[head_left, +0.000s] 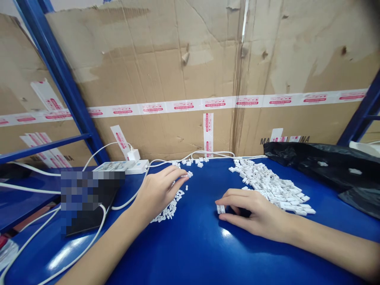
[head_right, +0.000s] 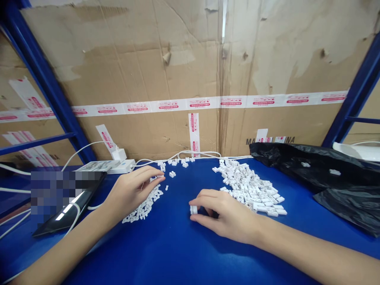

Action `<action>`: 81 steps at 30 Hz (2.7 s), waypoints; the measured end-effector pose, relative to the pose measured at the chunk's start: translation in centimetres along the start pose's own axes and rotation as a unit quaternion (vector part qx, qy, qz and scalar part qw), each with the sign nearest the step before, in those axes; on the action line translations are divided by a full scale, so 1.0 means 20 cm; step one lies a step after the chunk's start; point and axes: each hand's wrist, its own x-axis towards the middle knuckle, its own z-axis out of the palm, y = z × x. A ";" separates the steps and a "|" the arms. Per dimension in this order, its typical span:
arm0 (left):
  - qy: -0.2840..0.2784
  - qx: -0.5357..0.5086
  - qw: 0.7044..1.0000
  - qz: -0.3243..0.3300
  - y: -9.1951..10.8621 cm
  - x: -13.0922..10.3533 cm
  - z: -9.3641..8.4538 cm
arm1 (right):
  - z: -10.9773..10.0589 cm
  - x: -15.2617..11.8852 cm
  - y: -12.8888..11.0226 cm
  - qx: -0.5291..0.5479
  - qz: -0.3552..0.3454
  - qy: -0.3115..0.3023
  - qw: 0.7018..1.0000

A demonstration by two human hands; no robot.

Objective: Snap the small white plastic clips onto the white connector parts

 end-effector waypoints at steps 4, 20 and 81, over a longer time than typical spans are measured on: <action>-0.008 0.002 1.000 0.006 0.00 -0.01 0.01 | 0.00 0.00 -0.01 -0.002 -0.003 0.001 1.000; -0.012 -0.042 0.998 0.048 0.01 -0.02 0.02 | 0.00 0.00 -0.02 -0.013 -0.005 0.001 1.000; -0.044 -0.512 0.780 -0.358 0.39 0.12 0.30 | -0.02 0.05 0.00 0.154 0.128 0.153 0.968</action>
